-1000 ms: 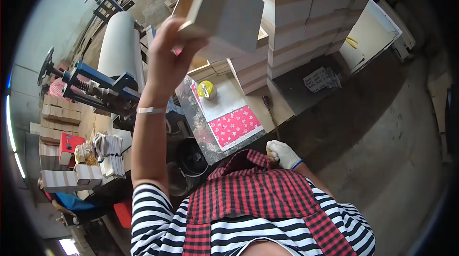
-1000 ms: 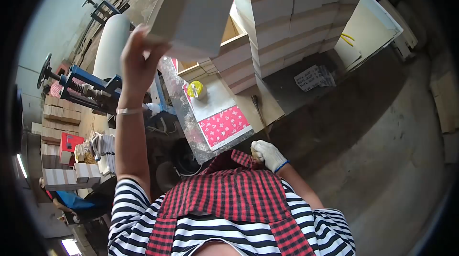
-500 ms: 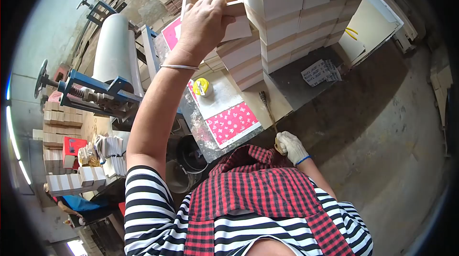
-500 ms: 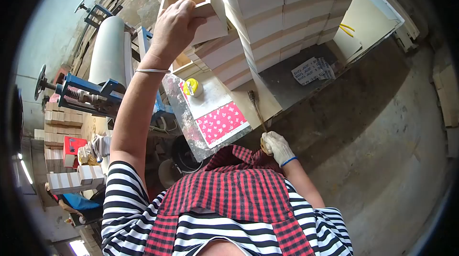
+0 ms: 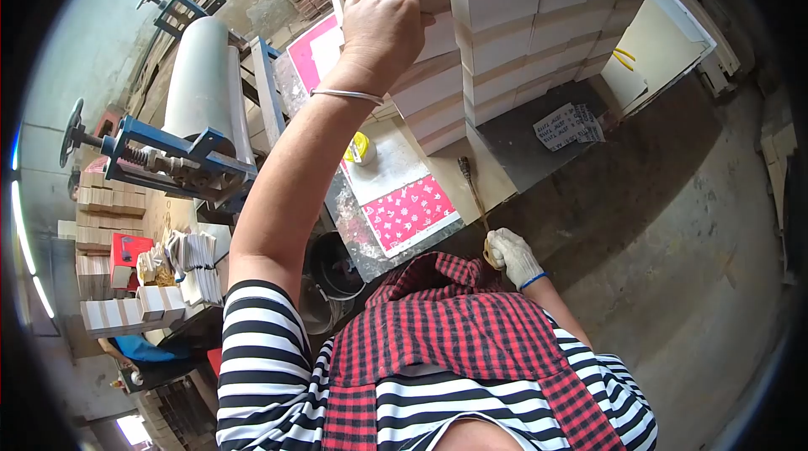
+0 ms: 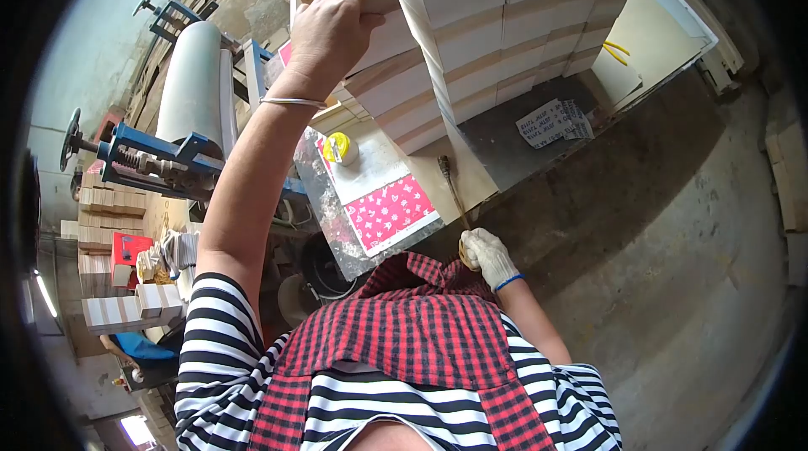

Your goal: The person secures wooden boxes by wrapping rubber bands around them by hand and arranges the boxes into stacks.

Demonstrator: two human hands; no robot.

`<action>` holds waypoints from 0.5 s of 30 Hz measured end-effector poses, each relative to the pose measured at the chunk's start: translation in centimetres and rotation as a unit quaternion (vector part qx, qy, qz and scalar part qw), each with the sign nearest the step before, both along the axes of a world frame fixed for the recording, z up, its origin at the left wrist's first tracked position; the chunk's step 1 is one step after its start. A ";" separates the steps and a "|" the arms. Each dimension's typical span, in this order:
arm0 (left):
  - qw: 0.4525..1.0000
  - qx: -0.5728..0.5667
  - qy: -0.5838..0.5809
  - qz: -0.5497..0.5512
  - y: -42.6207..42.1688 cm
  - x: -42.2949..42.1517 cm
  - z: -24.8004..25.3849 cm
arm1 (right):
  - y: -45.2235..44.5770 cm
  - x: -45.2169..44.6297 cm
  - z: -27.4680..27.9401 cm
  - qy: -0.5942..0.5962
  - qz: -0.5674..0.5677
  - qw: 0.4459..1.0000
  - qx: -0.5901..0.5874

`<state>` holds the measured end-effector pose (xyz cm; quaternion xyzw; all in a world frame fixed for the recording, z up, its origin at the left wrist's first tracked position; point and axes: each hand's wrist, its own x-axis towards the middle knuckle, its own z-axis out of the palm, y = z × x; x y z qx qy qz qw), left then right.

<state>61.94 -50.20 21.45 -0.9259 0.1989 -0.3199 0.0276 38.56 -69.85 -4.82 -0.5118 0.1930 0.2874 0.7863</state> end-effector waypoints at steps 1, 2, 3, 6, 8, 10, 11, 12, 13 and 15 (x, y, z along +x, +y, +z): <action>1.000 0.000 0.002 0.000 0.0 0.2 0.0 | 0.0 0.0 -0.1 0.001 0.001 1.000 -0.001; 1.000 -0.001 0.004 0.001 -0.1 0.3 0.0 | -0.1 0.0 -0.2 0.001 0.001 1.000 0.003; 1.000 -0.002 0.004 0.002 -0.2 0.4 0.0 | -0.2 0.0 -0.4 0.000 0.001 1.000 0.006; 1.000 -0.008 0.013 0.011 -0.5 0.5 -0.1 | -0.3 0.1 -0.9 0.002 0.007 1.000 0.004; 1.000 -0.006 0.015 0.014 -0.6 0.5 -0.1 | -0.4 0.3 -1.0 0.004 0.015 1.000 -0.005; 1.000 -0.001 0.016 0.017 -0.6 0.5 -0.1 | -0.5 0.5 -1.0 -0.002 0.012 1.000 -0.008; 1.000 -0.002 0.016 0.018 -0.5 0.4 0.0 | -0.5 0.7 -1.0 -0.009 0.006 1.000 -0.011; 1.000 -0.008 -0.008 0.013 -0.5 -0.1 0.3 | -0.5 0.8 -1.0 -0.015 0.002 1.000 -0.013; 0.999 -0.015 -0.033 0.008 -0.3 -0.6 0.7 | -0.5 1.3 -0.7 -0.014 0.006 1.000 -0.014; 0.998 -0.021 -0.057 0.008 0.8 -1.5 0.7 | -0.5 3.2 1.1 -0.070 -0.028 0.996 -0.040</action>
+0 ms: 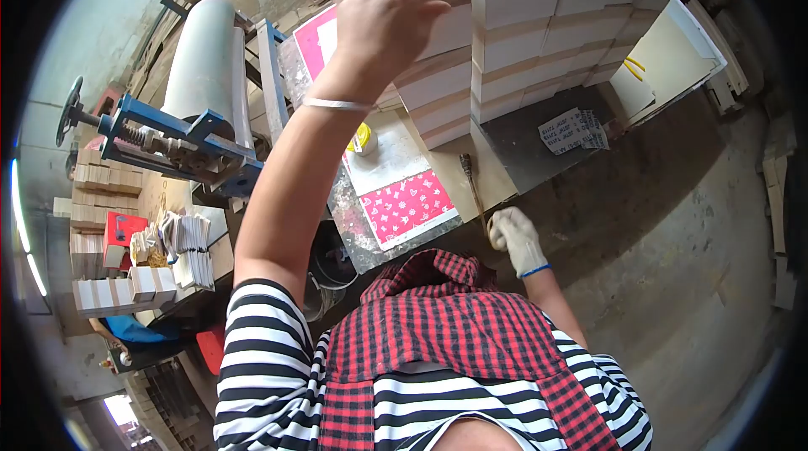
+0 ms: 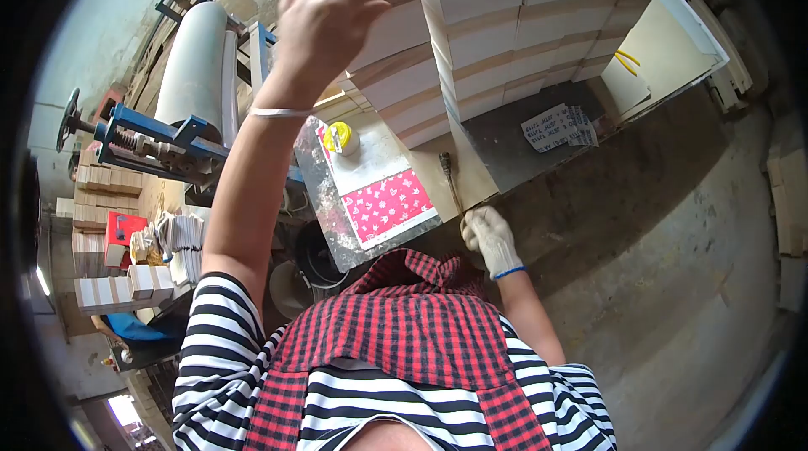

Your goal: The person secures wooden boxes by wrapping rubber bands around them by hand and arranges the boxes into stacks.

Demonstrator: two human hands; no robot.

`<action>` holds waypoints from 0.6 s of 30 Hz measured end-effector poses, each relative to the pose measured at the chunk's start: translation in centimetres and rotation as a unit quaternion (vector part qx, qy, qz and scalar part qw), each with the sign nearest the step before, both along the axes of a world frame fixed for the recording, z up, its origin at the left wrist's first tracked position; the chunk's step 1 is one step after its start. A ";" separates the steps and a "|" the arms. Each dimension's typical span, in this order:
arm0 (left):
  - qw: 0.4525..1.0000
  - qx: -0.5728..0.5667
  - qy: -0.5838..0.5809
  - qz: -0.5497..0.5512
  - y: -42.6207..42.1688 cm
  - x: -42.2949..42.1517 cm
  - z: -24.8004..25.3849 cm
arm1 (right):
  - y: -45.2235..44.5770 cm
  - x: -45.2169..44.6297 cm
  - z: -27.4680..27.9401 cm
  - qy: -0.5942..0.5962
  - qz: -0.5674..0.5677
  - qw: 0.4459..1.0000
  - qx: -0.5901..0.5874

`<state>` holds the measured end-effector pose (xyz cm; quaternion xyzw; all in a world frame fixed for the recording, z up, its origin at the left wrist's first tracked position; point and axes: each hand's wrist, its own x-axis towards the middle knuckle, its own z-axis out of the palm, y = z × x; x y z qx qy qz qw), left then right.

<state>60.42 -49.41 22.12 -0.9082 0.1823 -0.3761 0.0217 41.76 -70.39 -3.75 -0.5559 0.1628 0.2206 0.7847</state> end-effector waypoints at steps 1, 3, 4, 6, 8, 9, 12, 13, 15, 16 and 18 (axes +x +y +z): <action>0.995 -0.064 -0.038 -0.059 1.5 -0.5 0.0 | 0.0 1.1 0.8 -0.028 -0.018 0.999 -0.011; 0.982 -0.126 -0.076 -0.119 4.6 -1.6 -0.9 | -0.1 4.3 1.7 -0.148 -0.060 0.986 -0.056; 0.979 -0.168 -0.035 -0.112 6.4 -2.4 -2.3 | -0.4 6.5 2.2 -0.246 -0.054 0.950 -0.185; 0.972 -0.215 0.013 -0.099 7.9 -3.4 -5.3 | -0.2 9.6 5.9 -0.323 -0.048 0.886 -0.329; 0.945 -0.284 0.125 -0.108 8.1 -3.8 -7.6 | 1.2 11.8 11.4 -0.352 -0.056 0.859 -0.369; 0.924 -0.317 0.180 -0.113 8.2 -3.8 -8.4 | 2.0 12.8 12.5 -0.390 -0.060 0.834 -0.387; 0.913 -0.333 0.200 -0.124 8.4 -2.7 -9.9 | 4.5 16.3 13.0 -0.405 -0.085 0.831 -0.373; 0.908 -0.341 0.208 -0.129 8.4 -2.2 -10.3 | 5.2 17.0 13.3 -0.413 -0.096 0.829 -0.365; 0.902 -0.353 0.202 -0.143 8.2 -1.5 -10.5 | 6.4 17.6 13.8 -0.414 -0.105 0.826 -0.367; 0.900 -0.354 0.198 -0.160 8.1 -1.2 -10.5 | 7.0 17.8 14.1 -0.413 -0.122 0.827 -0.362; 0.897 -0.358 0.192 -0.175 8.0 -0.7 -10.7 | 7.8 18.1 14.6 -0.412 -0.136 0.826 -0.359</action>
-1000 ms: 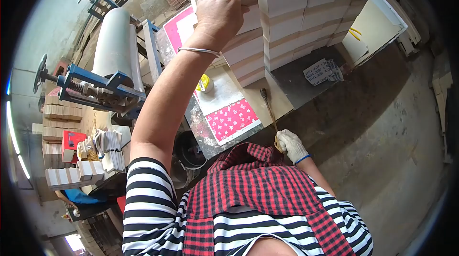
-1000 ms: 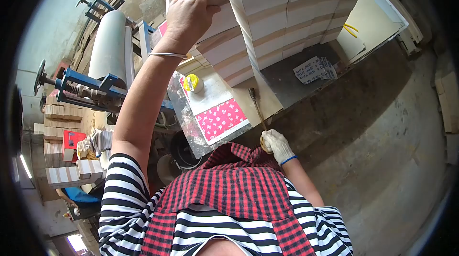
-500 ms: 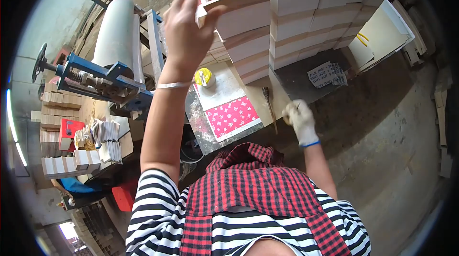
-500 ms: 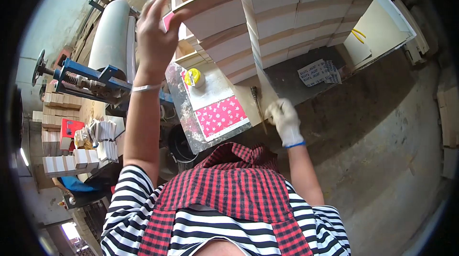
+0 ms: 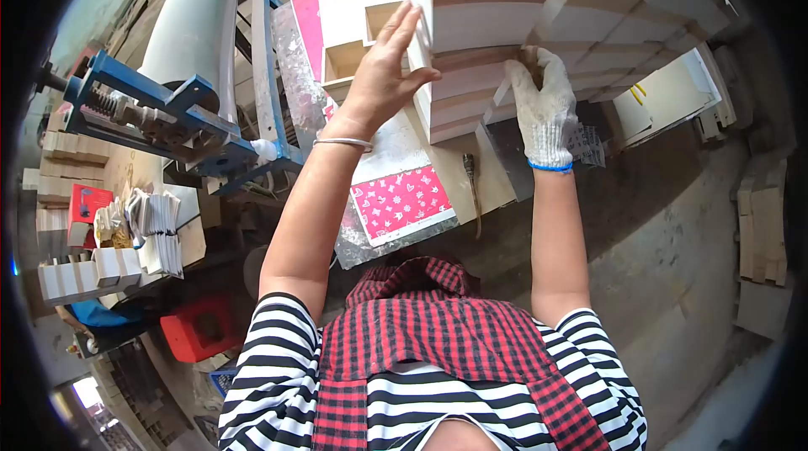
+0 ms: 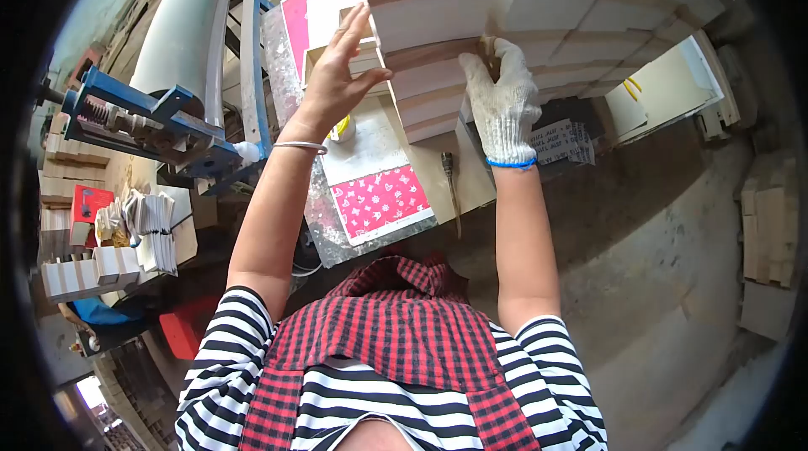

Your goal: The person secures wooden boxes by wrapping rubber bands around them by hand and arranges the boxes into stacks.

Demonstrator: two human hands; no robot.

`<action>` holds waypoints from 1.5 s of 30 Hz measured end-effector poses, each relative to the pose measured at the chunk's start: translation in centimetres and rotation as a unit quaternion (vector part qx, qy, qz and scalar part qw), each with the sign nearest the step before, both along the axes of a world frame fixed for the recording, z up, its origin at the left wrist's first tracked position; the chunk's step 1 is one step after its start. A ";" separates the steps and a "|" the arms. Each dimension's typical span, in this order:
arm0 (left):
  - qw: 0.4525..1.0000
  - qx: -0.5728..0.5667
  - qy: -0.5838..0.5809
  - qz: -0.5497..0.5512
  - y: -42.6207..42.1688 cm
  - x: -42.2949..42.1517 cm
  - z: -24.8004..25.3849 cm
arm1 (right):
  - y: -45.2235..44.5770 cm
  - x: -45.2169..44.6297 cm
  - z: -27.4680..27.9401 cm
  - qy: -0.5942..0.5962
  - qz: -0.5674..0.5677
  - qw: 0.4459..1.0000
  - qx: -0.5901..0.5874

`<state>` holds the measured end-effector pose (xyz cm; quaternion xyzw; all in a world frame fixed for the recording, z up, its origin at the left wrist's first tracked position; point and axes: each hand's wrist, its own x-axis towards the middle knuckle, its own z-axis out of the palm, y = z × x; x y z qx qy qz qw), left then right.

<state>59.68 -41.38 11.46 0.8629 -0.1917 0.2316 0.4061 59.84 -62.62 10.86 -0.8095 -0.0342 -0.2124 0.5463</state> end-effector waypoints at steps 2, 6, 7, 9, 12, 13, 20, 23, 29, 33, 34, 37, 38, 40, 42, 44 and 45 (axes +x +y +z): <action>1.000 -0.022 0.010 -0.017 -0.1 0.3 -0.3 | 0.4 -0.5 0.7 0.012 -0.044 0.998 -0.044; 0.998 -0.049 -0.026 -0.022 -0.5 0.6 -1.1 | 0.3 0.0 0.3 -0.006 -0.083 0.991 -0.103; 0.997 -0.056 -0.046 -0.021 -0.7 0.6 -1.3 | 0.3 0.1 0.2 -0.018 -0.091 0.989 -0.119; 0.996 -0.065 -0.054 -0.028 -1.0 0.6 -1.4 | 0.3 0.2 0.5 0.000 -0.087 0.988 -0.127; 0.993 -0.081 -0.071 -0.042 -1.2 0.5 -1.8 | 0.5 -0.1 1.4 0.033 -0.078 0.987 -0.140; 0.993 -0.092 -0.060 -0.044 -1.3 0.4 -2.0 | 0.6 -0.3 1.8 0.050 -0.067 0.991 -0.108; 0.987 -0.156 -0.014 -0.026 -1.0 0.4 -2.8 | -0.8 1.1 -1.4 -0.020 -0.092 0.995 -0.034; 0.997 -0.072 0.033 0.003 0.3 1.9 -4.3 | -1.4 1.6 -1.9 -0.027 -0.061 0.998 -0.001; 0.995 -0.071 0.055 -0.053 1.2 4.6 -3.4 | -0.7 1.1 -0.4 -0.011 -0.045 0.999 0.017; 0.987 -0.096 0.077 -0.100 1.0 4.9 -2.5 | -0.4 1.0 -0.2 -0.020 -0.046 0.999 -0.011; 0.985 -0.105 0.086 -0.102 1.0 4.9 -2.4 | -0.1 0.8 0.1 -0.015 -0.054 0.998 -0.021; 0.983 -0.119 0.093 -0.106 0.8 4.7 -2.4 | 0.5 0.5 0.8 -0.008 -0.065 0.997 -0.027; 0.983 -0.125 0.088 -0.105 0.8 4.6 -2.5 | 0.7 0.4 1.0 -0.008 -0.065 0.998 -0.022; 0.982 -0.132 0.085 -0.104 0.9 4.5 -2.5 | 0.8 0.3 0.9 -0.006 -0.064 0.998 -0.018; 0.984 -0.122 0.079 -0.099 0.9 4.6 -2.5 | 0.7 0.3 0.8 -0.007 -0.043 0.999 0.015; 0.985 -0.117 0.077 -0.096 0.9 4.5 -2.6 | 0.7 0.2 0.5 -0.005 -0.031 0.999 0.030; 0.985 -0.119 0.077 -0.098 0.9 4.4 -2.5 | 0.7 0.3 0.4 -0.010 -0.031 0.999 0.031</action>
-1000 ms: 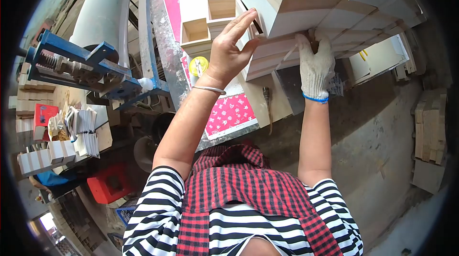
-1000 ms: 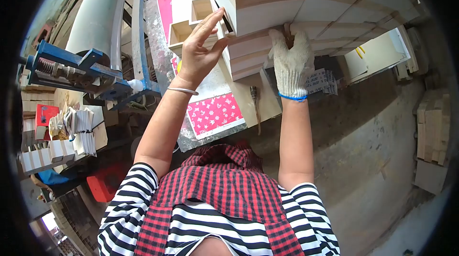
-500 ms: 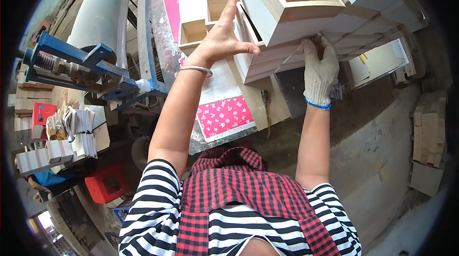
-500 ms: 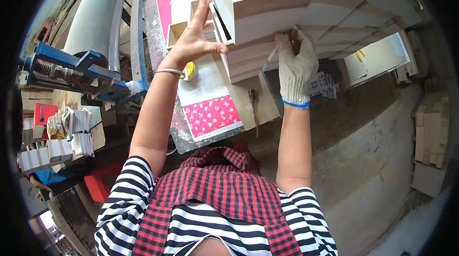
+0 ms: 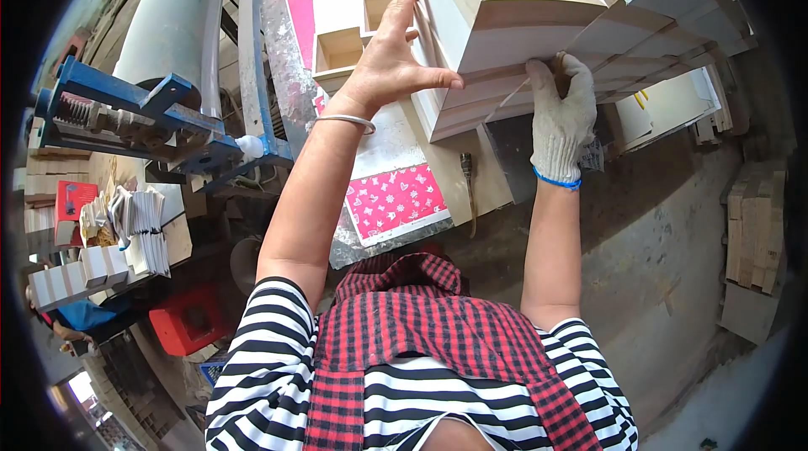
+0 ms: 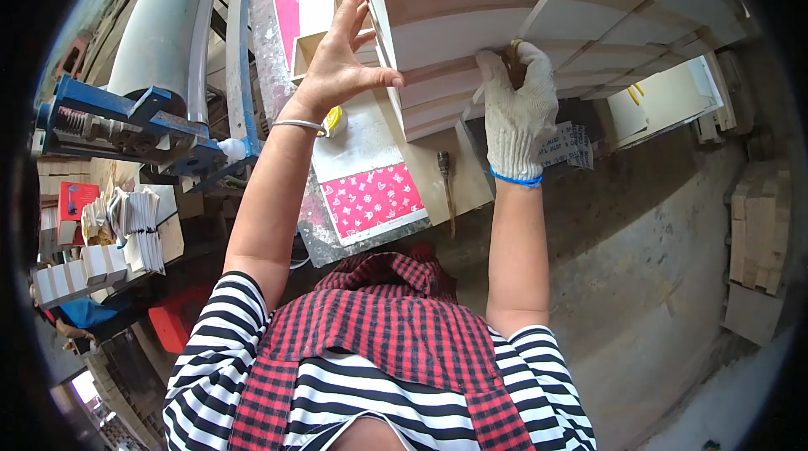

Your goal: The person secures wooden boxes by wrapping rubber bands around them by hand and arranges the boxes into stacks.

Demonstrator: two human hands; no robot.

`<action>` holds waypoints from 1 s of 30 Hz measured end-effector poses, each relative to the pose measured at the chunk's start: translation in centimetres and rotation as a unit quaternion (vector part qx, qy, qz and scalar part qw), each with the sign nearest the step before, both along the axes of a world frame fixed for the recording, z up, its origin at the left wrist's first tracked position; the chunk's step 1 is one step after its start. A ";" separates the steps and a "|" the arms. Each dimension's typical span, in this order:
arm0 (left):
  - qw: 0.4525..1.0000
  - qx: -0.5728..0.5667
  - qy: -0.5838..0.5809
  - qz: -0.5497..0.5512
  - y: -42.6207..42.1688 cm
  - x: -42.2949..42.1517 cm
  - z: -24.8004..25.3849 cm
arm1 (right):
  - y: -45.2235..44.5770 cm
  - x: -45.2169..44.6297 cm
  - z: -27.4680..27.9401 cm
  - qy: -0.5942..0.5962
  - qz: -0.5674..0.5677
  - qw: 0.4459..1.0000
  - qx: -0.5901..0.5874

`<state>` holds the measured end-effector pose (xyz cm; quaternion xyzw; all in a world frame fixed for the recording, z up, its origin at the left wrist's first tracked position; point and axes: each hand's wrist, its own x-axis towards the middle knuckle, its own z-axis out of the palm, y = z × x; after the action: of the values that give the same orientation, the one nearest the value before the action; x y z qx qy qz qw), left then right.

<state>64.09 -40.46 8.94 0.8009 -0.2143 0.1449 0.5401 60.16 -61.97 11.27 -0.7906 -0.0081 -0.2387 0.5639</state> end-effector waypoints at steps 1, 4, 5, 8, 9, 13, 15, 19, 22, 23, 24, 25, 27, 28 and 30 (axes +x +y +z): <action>1.000 -0.002 -0.001 -0.002 0.0 0.0 0.0 | 0.0 0.1 -0.1 -0.006 -0.001 1.000 0.001; 1.000 -0.004 -0.007 -0.006 0.0 0.0 0.0 | 0.0 0.1 -0.1 -0.005 -0.003 1.000 -0.003; 1.000 -0.005 -0.014 -0.007 0.0 0.0 -0.1 | 0.1 0.1 -0.1 0.001 -0.004 1.000 -0.006; 1.000 0.000 -0.009 -0.008 -0.1 -0.1 -0.1 | 0.0 0.0 0.0 0.011 -0.008 1.000 -0.006; 1.000 0.005 0.000 -0.005 -0.2 -0.2 0.1 | 0.1 0.0 0.0 0.014 -0.009 1.000 -0.003; 1.000 -0.010 0.019 -0.005 0.6 -0.5 -0.4 | -1.1 0.4 -1.7 0.020 -0.033 0.999 0.021; 1.000 -0.022 0.021 -0.004 1.6 -0.6 -1.5 | -2.2 0.6 -3.7 0.020 -0.041 0.998 0.031; 0.990 0.117 0.065 0.035 3.2 -1.0 -5.9 | -3.2 0.3 -7.4 0.089 0.015 0.996 0.011; 0.988 0.131 0.083 0.018 2.4 -1.0 -7.7 | -1.0 -0.1 -7.2 0.097 0.027 0.995 0.027; 0.988 0.130 0.086 0.019 2.3 -0.9 -8.1 | -0.7 0.1 -7.6 0.101 0.028 0.994 0.026; 0.989 0.127 0.075 0.019 2.1 -0.8 -8.1 | -0.5 0.3 -8.0 0.097 0.021 0.995 -0.003; 0.990 0.124 0.064 0.020 1.9 -0.8 -8.2 | -0.3 0.5 -8.2 0.094 0.015 0.995 -0.033; 0.991 0.119 0.056 0.023 1.3 -0.9 -8.4 | 0.0 0.5 -8.5 0.092 0.010 0.994 -0.064; 0.993 0.101 0.064 0.019 0.9 -1.1 -8.5 | 0.1 0.5 -8.5 0.097 0.007 0.993 -0.069; 0.995 0.065 0.077 0.008 0.2 -1.4 -8.6 | 0.3 0.4 -8.2 0.107 -0.003 0.991 -0.078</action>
<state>62.67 -40.30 0.34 0.8447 -0.1745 0.0726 0.5008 60.60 -61.62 3.08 -0.8533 0.0359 -0.1534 0.4970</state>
